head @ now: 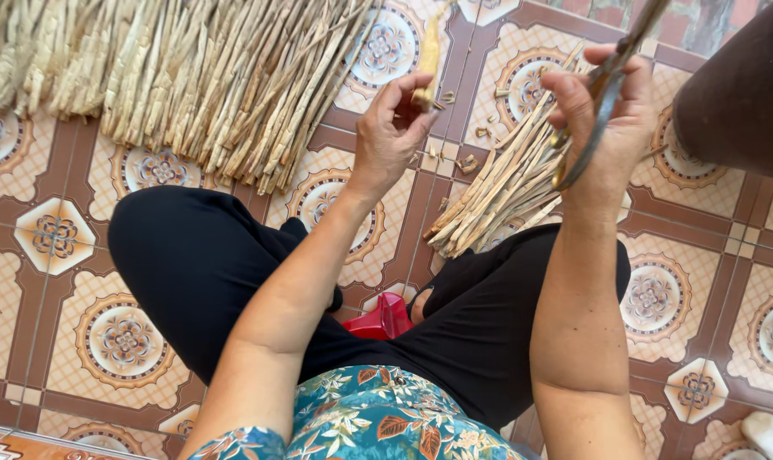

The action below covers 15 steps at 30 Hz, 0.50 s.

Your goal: The person sits on a small stool and uses shears to trim the ends of thin, dried sticks. They pick up sticks from a pile on the left, trim them, and place the finished pieces into a separate pile on the right.

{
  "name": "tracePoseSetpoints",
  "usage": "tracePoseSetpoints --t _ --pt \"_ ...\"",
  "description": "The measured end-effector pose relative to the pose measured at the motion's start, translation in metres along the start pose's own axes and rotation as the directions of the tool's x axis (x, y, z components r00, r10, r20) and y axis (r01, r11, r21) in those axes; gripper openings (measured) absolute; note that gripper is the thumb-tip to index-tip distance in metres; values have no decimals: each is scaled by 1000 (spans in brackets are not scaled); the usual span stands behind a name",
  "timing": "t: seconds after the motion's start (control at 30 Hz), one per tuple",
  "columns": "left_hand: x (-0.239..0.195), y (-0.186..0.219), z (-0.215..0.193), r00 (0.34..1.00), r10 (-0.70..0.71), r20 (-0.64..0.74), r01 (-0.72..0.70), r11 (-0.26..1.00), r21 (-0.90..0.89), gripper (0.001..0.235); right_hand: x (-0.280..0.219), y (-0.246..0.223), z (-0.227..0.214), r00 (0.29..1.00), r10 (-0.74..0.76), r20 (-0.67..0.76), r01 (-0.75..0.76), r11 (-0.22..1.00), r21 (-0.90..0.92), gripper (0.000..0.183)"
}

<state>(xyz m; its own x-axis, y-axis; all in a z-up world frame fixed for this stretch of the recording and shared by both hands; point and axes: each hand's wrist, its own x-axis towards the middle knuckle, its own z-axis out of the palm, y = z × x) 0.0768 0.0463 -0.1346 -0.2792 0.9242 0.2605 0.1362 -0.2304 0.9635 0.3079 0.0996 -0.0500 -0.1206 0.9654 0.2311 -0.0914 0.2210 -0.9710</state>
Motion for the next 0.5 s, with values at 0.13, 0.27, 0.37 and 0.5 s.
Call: tracePoseSetpoints --t 0.13,0.27,0.37,0.5 --pt "4 82 -26 953 296 65 -301 948 103 35 -8 -5 24 999 8 48 -9 999 36 26" --pt "-3 127 -54 914 382 138 -403 894 198 28 -22 -14 49 992 -36 123 23 994 104 31" --pt "-6 134 -66 935 297 192 -304 953 6 17 -34 -21 65 973 1 230 -45 981 187 36" --pt "-10 123 -72 980 67 188 -9 955 -297 17 -46 -22 86 935 52 350 -136 966 221 43"
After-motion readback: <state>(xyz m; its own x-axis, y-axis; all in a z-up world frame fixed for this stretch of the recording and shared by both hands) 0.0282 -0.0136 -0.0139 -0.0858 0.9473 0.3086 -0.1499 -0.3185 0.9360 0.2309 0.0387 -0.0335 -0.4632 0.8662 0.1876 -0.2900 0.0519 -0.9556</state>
